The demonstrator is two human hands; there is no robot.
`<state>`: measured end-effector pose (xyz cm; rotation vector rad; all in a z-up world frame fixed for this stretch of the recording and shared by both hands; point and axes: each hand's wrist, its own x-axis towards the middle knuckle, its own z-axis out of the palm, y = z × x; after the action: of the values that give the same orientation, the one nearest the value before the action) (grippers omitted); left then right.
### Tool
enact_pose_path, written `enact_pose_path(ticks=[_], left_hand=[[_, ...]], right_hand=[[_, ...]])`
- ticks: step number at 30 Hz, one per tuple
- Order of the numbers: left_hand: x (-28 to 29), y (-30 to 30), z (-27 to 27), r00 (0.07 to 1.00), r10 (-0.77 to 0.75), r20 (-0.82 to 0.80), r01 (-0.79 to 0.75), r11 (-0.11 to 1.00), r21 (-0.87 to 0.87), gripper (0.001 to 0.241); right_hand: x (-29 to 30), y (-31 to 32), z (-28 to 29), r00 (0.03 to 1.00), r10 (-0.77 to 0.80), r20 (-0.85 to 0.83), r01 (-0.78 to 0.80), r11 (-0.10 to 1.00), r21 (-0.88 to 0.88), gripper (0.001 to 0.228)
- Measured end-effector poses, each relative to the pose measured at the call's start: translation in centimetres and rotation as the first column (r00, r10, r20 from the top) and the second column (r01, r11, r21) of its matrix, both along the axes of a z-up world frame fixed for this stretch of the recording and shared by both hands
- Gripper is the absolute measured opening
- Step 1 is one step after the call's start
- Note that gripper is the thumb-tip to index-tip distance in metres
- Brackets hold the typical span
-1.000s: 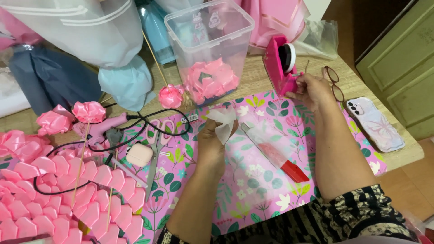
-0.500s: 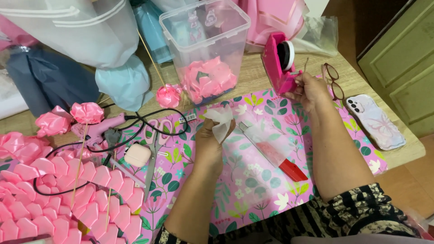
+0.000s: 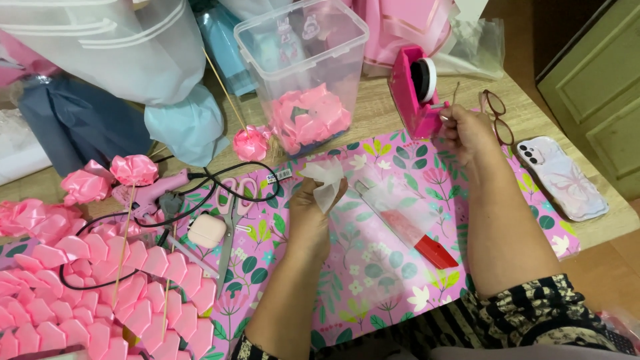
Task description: The person uses a red utility knife to cut a sheet of translucent paper on a floral-patterned table. They then fold the cut paper into a small shape and place it into a pink basket.
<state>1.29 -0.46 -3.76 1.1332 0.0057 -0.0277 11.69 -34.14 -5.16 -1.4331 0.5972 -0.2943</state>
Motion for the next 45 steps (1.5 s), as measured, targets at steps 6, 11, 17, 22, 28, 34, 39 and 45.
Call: enact_pose_path(ticks=[6, 11, 17, 22, 28, 34, 39, 45], left_hand=[[1.8, 0.5, -4.1, 0.999, 0.030, 0.019, -0.030, 0.999, 0.013, 0.016], [-0.1, 0.1, 1.0, 1.000, 0.030, -0.009, -0.030, 1.000, 0.004, 0.014], [-0.4, 0.0, 1.5, 0.999, 0.035, -0.012, -0.036, 0.999, -0.012, 0.017], [1.0, 0.2, -1.8, 1.000, 0.026, 0.010, -0.026, 0.999, -0.037, 0.017], [0.7, 0.0, -1.0, 0.999, 0.049, 0.024, -0.048, 0.998, -0.046, 0.014], [0.7, 0.2, -0.4, 0.998, 0.039, -0.039, -0.043, 0.993, -0.109, 0.011], [-0.4, -0.6, 0.8, 0.996, -0.056, -0.071, 0.053, 0.997, -0.051, 0.018], [-0.6, -0.9, 0.9, 0.983, -0.133, -0.126, 0.140, 0.989, 0.046, 0.026]], right_hand=[[-1.1, 1.4, 2.0, 0.998, 0.060, 0.008, -0.060, 0.997, 0.056, 0.023], [-1.2, 1.4, 1.7, 0.998, 0.056, 0.031, -0.058, 0.995, 0.084, 0.024], [-1.2, 1.4, 2.1, 0.996, 0.089, 0.005, -0.089, 0.992, 0.087, 0.018], [-1.3, 1.5, 2.2, 0.996, 0.089, 0.010, -0.089, 0.993, 0.077, 0.018], [-1.6, 2.5, 1.5, 0.997, 0.068, -0.044, -0.072, 0.995, -0.076, 0.018], [-5.4, 4.2, 6.4, 0.940, 0.338, -0.038, -0.330, 0.877, -0.350, 0.020], [-8.1, 6.4, 7.0, 0.525, 0.746, 0.410, -0.726, 0.643, -0.242, 0.009], [-7.4, 9.0, 4.8, 0.379, 0.907, 0.185, -0.873, 0.416, -0.253, 0.011]])
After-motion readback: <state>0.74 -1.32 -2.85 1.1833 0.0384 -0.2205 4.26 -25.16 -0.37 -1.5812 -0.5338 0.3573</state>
